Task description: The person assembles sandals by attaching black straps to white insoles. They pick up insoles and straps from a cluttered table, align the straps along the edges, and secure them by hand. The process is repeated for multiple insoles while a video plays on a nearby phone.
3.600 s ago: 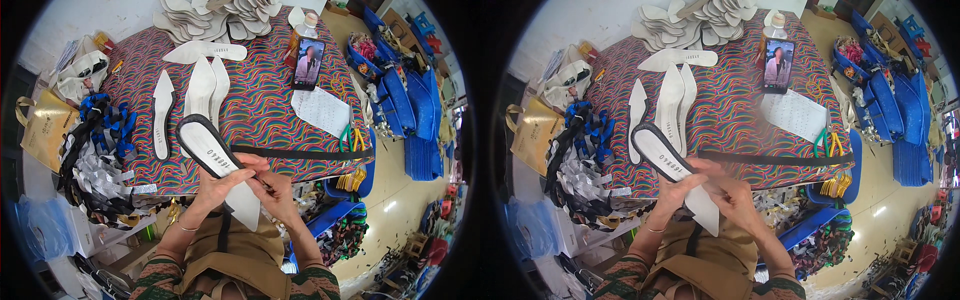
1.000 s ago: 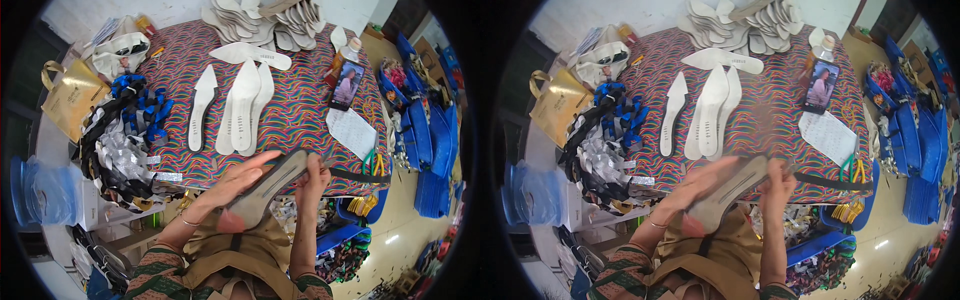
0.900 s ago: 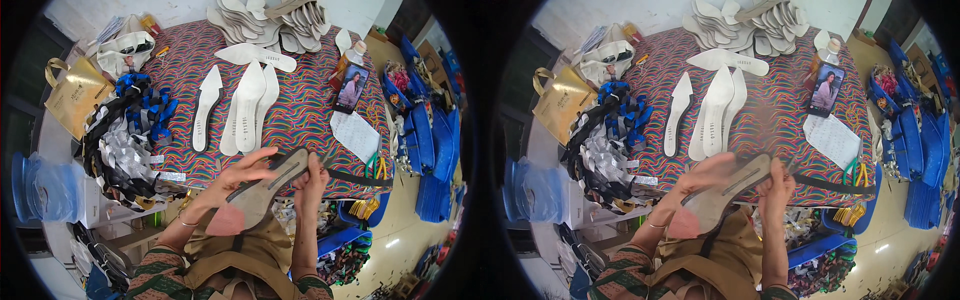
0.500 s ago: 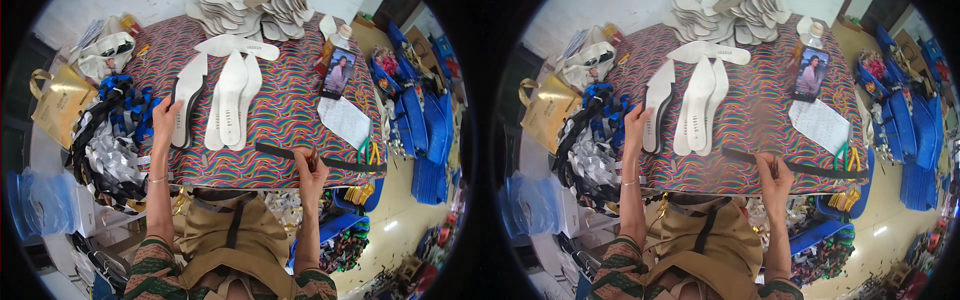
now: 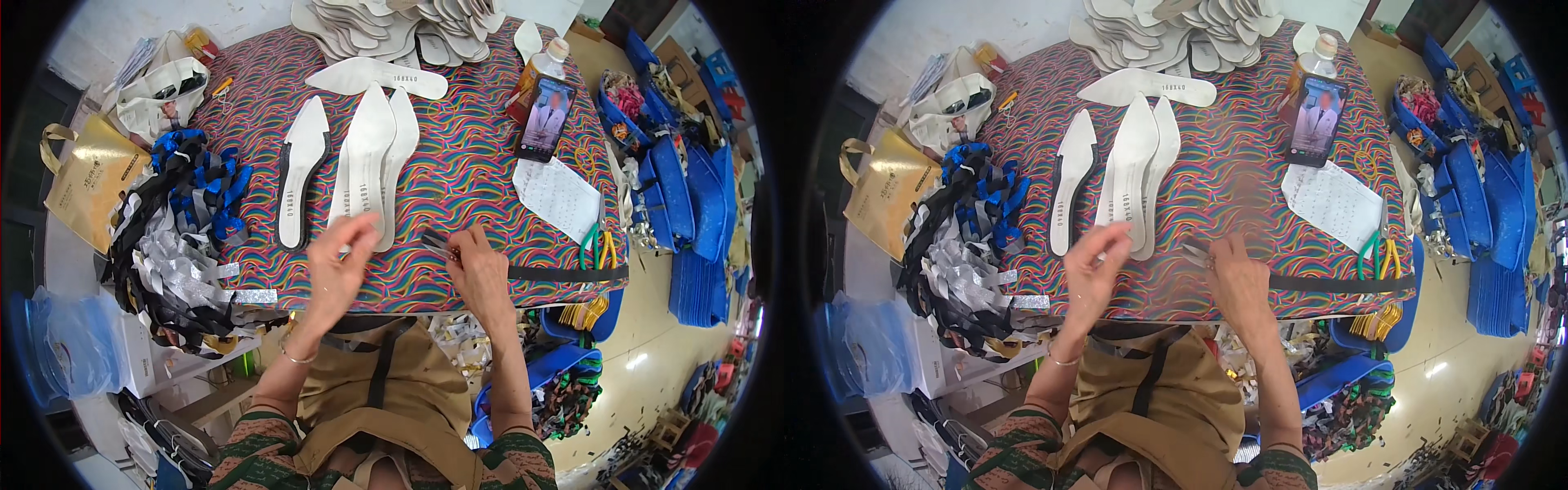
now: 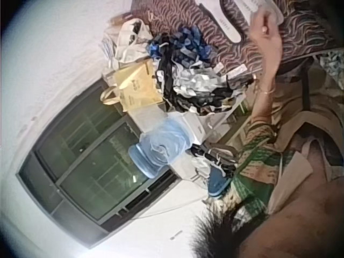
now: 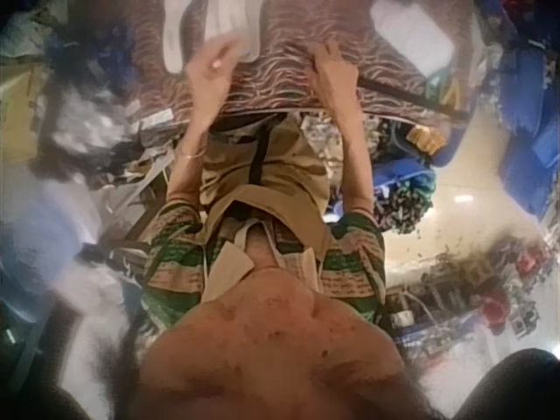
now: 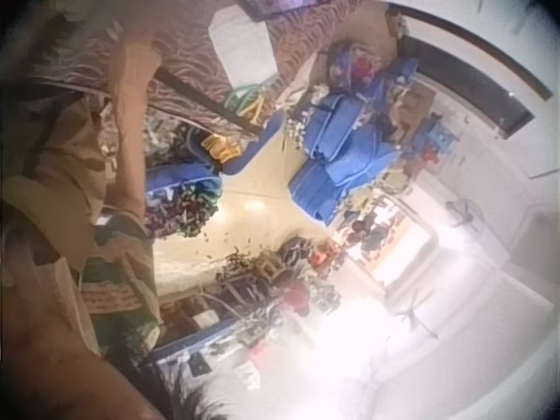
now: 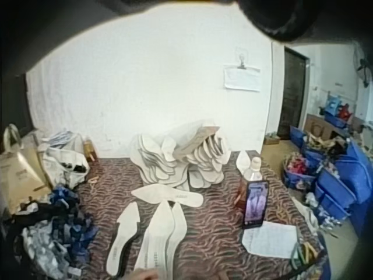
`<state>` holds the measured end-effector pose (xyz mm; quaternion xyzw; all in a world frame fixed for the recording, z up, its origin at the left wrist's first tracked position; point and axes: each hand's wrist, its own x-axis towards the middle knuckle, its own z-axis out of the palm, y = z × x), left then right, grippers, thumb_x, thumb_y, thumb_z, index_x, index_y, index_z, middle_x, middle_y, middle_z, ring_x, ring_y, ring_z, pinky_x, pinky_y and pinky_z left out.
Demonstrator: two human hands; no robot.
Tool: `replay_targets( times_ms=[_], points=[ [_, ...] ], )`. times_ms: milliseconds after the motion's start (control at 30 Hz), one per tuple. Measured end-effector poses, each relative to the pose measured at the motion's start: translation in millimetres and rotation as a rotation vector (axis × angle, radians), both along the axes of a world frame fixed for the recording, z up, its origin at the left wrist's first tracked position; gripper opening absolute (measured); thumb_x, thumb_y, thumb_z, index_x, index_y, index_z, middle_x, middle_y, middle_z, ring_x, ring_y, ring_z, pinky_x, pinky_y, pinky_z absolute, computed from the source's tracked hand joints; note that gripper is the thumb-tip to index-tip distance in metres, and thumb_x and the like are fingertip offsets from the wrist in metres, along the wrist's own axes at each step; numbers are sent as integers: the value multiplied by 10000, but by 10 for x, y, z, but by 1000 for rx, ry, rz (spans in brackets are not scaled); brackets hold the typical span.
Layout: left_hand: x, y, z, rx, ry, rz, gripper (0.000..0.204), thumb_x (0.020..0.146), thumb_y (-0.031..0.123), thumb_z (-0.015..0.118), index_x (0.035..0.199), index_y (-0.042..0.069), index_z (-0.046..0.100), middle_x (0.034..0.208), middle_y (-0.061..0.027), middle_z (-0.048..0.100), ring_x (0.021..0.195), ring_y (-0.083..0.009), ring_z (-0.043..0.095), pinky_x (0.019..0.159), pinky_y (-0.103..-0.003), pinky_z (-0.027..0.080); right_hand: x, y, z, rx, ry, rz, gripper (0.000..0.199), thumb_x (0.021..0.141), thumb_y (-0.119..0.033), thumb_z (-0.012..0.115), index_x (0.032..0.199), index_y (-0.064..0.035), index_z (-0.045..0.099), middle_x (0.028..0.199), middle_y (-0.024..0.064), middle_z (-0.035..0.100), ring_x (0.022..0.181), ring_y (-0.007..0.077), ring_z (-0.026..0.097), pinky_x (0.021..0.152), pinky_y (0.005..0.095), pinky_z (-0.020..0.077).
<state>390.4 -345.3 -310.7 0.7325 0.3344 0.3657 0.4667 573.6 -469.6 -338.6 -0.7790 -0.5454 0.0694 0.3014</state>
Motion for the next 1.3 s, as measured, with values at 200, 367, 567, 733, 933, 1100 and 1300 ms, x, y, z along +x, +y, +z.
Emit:
replay_targets(
  times_ms=[200,367,567,733,933,1100,1300],
  points=[
    [213,-325,128,-786,-186,-255,257,874,33,679,1123,-32,670,944,-31,662,794,-66,552,709,-226,451,-172,-58,439,335,474,-20,206,736,64,714,881,-39,608,823,28,542,633,92,486,541,244,407],
    [160,-326,31,-636,-476,-134,142,866,-6,656,1000,-48,673,973,-115,674,834,-125,607,728,-255,486,-194,-222,635,235,461,18,255,731,65,722,952,-33,642,892,70,633,720,139,628,580,267,483],
    [-314,350,433,-416,-723,76,114,931,62,591,918,-22,665,840,-88,659,775,-145,595,682,-260,465,88,-705,816,-103,349,192,289,772,4,710,1059,-20,681,971,146,712,882,244,713,715,325,551],
    [-118,97,533,-345,-59,-109,107,790,34,752,721,-6,680,644,19,611,565,-42,530,526,-216,407,-215,-213,905,269,574,189,304,802,-47,733,1101,-26,680,928,102,667,747,216,645,677,308,502],
    [69,-18,443,-501,-102,-350,49,827,-29,730,802,-28,688,718,-3,650,664,-37,596,585,-174,487,-278,139,674,393,741,196,200,844,-57,706,1030,-7,651,964,64,610,744,113,592,622,247,456],
    [186,99,420,-563,-87,-405,59,822,-18,734,876,-29,713,754,-17,662,660,-53,597,591,-195,493,-219,220,673,414,1049,55,118,898,-90,660,987,-24,620,875,40,617,703,100,593,598,244,453],
    [473,841,-28,35,54,115,468,803,160,769,1186,-58,611,1011,-83,621,879,-148,593,748,-263,488,119,532,477,443,1137,-102,94,948,-125,595,978,-38,576,764,35,673,595,42,570,483,191,398]
  ],
)
